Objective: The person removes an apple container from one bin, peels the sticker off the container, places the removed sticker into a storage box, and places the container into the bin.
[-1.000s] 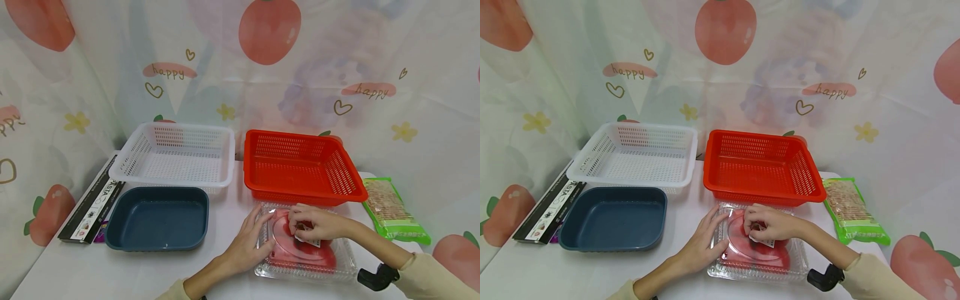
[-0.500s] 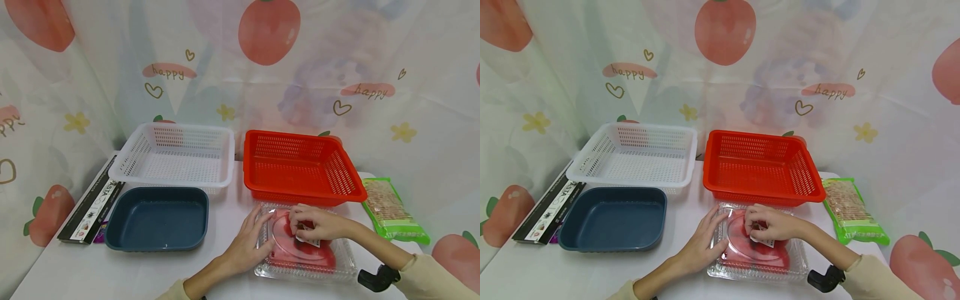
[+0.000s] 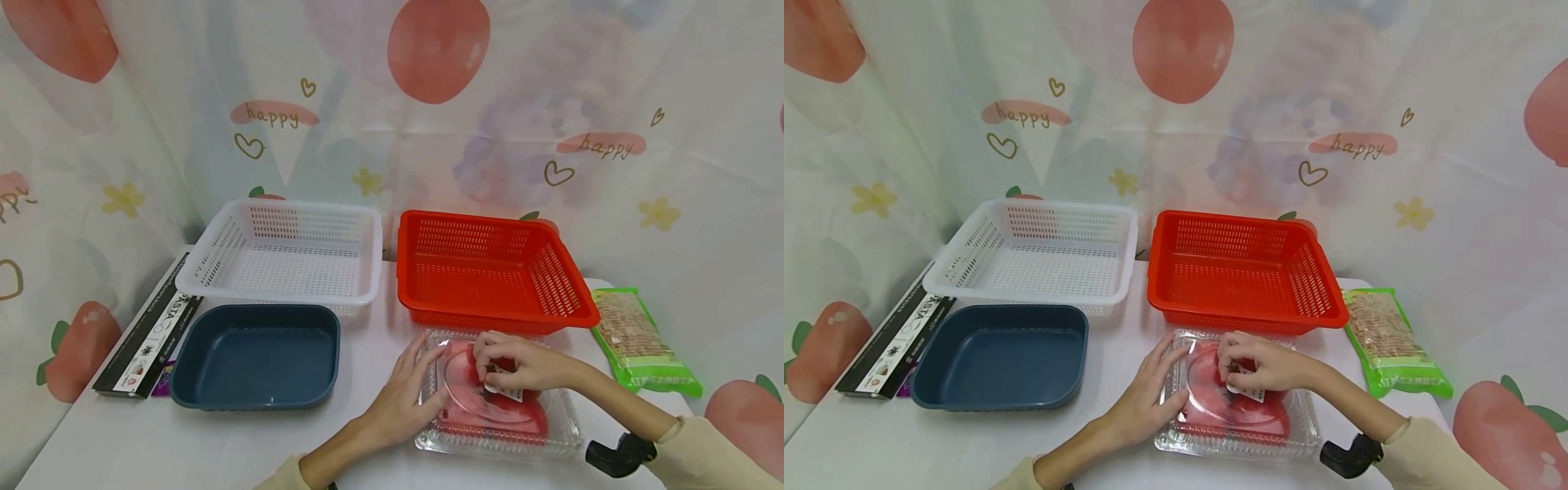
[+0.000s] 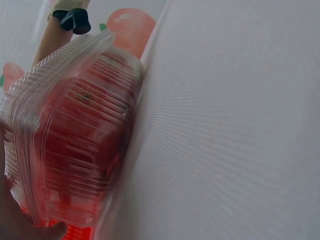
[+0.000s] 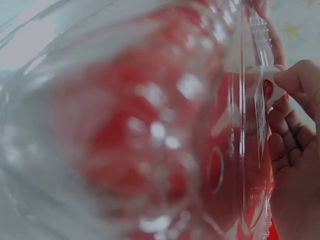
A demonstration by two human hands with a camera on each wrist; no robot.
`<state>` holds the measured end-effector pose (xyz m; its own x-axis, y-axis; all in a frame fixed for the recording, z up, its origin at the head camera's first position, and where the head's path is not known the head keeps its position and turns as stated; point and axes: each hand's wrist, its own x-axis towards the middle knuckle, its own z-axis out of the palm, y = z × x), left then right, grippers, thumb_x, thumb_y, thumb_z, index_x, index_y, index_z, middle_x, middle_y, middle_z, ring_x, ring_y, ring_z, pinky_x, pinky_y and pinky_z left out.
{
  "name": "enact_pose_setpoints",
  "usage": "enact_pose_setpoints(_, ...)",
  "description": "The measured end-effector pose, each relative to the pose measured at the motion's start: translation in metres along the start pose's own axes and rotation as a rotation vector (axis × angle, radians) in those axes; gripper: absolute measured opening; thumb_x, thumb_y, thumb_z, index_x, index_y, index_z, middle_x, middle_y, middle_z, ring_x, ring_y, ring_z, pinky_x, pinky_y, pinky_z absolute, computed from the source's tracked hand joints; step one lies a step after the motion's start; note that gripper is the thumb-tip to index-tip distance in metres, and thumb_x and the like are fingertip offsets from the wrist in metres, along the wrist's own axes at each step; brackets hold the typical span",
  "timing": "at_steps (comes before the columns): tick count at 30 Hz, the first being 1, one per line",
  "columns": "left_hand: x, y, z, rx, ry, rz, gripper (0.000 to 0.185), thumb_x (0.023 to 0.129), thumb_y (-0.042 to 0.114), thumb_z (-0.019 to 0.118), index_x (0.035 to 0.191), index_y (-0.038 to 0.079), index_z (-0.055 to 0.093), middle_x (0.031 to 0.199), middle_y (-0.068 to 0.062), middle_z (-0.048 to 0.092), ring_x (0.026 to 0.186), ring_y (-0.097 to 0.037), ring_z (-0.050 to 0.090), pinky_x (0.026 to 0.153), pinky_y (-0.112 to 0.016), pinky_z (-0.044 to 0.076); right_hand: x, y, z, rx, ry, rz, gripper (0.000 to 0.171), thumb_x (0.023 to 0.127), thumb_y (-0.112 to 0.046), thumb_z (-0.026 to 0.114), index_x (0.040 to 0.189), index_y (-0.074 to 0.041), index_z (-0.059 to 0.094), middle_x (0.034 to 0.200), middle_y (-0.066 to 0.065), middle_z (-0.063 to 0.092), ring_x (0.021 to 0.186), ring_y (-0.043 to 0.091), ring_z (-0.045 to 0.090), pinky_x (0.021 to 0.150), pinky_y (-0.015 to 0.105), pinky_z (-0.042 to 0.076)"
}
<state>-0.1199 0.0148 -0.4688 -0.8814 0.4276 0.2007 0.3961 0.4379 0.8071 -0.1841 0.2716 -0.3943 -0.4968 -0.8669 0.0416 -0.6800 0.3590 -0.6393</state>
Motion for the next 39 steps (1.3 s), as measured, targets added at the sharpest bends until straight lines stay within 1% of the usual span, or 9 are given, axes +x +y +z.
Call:
enact_pose_setpoints(9,-0.0002,-0.0007,0.0001,-0.004,-0.003,0.004,0.06,0.092,0.047,0.044,0.149,0.037,0.028,0.163,-0.003,0.012,0.15,-0.026,0.018,0.106,-0.066,0.034,0.0001,0.0018,0.0006,-0.001,0.002,-0.006,0.016,0.089,-0.009,0.064,0.092,-0.024,0.063,0.101,-0.007,0.055,0.094,0.003,0.05,0.076,0.022,0.05)
enact_pose_setpoints(16,0.0002,0.0004,-0.0006,-0.021,-0.005,-0.003,0.06,0.092,0.047,0.044,0.149,0.037,0.027,0.163,-0.003,0.013,0.149,-0.026,0.019,0.108,-0.066,0.033,0.0,0.0017,0.0001,-0.003,-0.005,0.022,0.014,0.09,-0.012,0.065,0.093,-0.026,0.063,0.101,-0.008,0.057,0.095,0.003,0.05,0.078,0.022,0.05)
enact_pose_setpoints(26,-0.0007,0.0012,0.0003,-0.032,0.0,0.003,0.06,0.093,0.045,0.045,0.149,0.036,0.028,0.163,-0.004,0.013,0.149,-0.026,0.018,0.108,-0.066,0.032,-0.0008,0.0025,0.0001,-0.006,-0.009,0.03,0.014,0.089,-0.012,0.065,0.093,-0.026,0.063,0.101,-0.008,0.057,0.095,0.003,0.05,0.077,0.022,0.051)
enact_pose_setpoints(35,-0.0003,0.0024,0.0001,-0.03,0.01,0.012,0.059,0.093,0.045,0.044,0.149,0.035,0.029,0.163,-0.005,0.014,0.149,-0.028,0.019,0.107,-0.067,0.032,-0.003,0.0023,-0.0005,-0.016,0.005,-0.013,0.016,0.089,-0.009,0.065,0.093,-0.025,0.063,0.1,-0.008,0.057,0.095,0.003,0.051,0.078,0.022,0.05)
enact_pose_setpoints(39,-0.0006,0.0017,0.0005,-0.022,0.011,0.012,0.059,0.093,0.046,0.044,0.149,0.035,0.029,0.162,-0.005,0.014,0.149,-0.029,0.02,0.107,-0.067,0.033,-0.0034,0.0019,-0.0013,-0.014,0.003,-0.011,0.017,0.089,-0.008,0.064,0.093,-0.025,0.063,0.1,-0.008,0.057,0.096,0.003,0.051,0.08,0.022,0.05)
